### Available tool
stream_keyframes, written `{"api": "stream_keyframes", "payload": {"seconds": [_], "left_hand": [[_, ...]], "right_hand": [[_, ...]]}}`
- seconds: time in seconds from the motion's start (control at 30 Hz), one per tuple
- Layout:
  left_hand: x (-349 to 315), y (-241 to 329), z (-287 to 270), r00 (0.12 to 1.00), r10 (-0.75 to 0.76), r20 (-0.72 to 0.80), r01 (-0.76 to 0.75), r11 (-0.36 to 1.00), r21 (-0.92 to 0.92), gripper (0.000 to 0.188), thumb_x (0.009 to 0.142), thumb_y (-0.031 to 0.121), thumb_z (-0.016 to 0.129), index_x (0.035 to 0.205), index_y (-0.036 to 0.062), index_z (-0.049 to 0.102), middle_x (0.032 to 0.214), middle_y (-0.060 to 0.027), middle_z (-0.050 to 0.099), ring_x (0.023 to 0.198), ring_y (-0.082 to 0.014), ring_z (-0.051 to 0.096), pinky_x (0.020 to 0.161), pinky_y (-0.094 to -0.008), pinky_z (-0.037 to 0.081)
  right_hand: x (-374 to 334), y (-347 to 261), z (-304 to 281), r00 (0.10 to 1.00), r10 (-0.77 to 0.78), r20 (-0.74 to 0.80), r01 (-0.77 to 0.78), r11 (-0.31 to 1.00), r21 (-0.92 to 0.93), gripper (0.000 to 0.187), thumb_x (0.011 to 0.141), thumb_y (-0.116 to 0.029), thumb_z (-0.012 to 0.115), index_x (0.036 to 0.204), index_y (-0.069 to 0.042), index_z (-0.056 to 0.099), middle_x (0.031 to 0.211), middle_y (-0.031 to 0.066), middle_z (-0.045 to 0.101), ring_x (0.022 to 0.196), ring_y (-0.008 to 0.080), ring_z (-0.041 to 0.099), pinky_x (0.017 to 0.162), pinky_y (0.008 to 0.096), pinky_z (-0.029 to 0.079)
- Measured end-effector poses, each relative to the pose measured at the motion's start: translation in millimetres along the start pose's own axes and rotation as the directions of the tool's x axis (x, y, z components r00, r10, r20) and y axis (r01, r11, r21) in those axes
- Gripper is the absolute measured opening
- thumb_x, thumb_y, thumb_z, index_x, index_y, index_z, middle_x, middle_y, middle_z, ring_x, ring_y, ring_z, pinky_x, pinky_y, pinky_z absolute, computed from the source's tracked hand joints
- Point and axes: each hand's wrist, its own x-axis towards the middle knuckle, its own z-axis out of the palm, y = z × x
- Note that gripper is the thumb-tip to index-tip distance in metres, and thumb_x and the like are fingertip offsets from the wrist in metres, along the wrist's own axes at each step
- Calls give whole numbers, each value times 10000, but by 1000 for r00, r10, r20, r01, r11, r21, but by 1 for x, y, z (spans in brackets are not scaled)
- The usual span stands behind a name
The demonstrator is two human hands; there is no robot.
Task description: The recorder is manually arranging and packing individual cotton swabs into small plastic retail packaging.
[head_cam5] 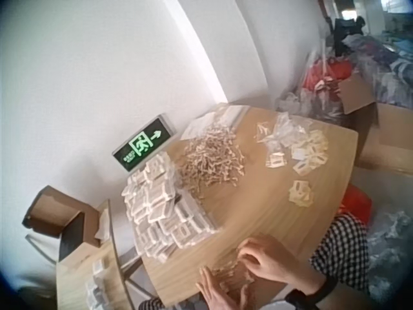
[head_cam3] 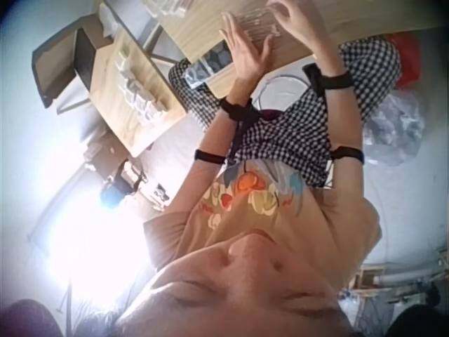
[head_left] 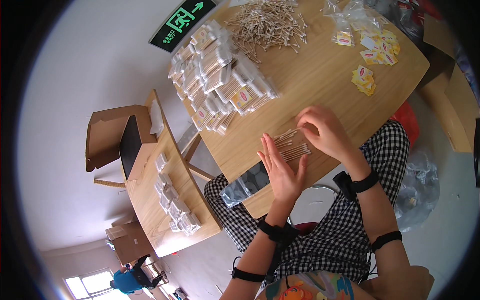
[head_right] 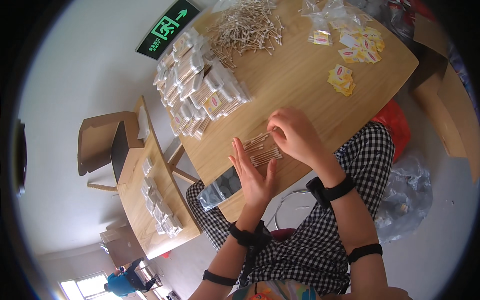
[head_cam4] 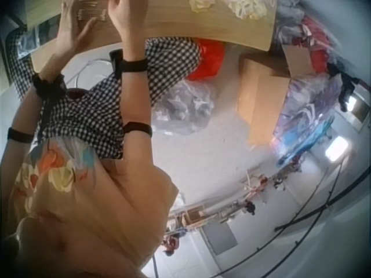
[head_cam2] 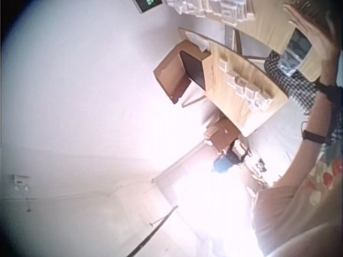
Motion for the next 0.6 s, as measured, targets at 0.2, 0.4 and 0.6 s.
{"api": "stream_keyframes", "payload": {"seconds": [0.2, 0.4, 0.6], "left_hand": [[-3, -5, -2, 1000, -21, 9, 22, 993, -117, 825, 1008, 310, 589, 1592, -18, 107, 1616, -242, 286, 1525, -385, 215, 1232, -555, 89], [10, -6, -20, 943, -321, -88, 200, 757, -622, 701, 1092, 463, 341, 1607, 40, 123, 1645, -195, 252, 1539, -300, 196, 1257, -451, 109], [25, -12, -11, 942, -337, 10, 223, 600, -768, 744, 1085, 528, 293, 1613, 49, 82, 1664, -182, 197, 1555, -274, 139, 1268, -439, 91]], "right_hand": [[12, 5, 5, 995, -90, -44, 79, 975, -207, 153, 771, 25, 702, 901, -43, 659, 1003, 92, 661, 986, 308, 619, 873, 421, 502], [3, -3, 15, 999, -8, -51, 7, 1000, -19, 225, 886, -35, 673, 1110, -61, 672, 1204, 130, 631, 1156, 308, 593, 991, 399, 477], [-6, -31, 41, 891, 450, -62, -338, 748, 571, 406, 1087, -309, 477, 1344, -7, 563, 1325, 132, 610, 1262, 230, 543, 1074, 347, 411]]}}
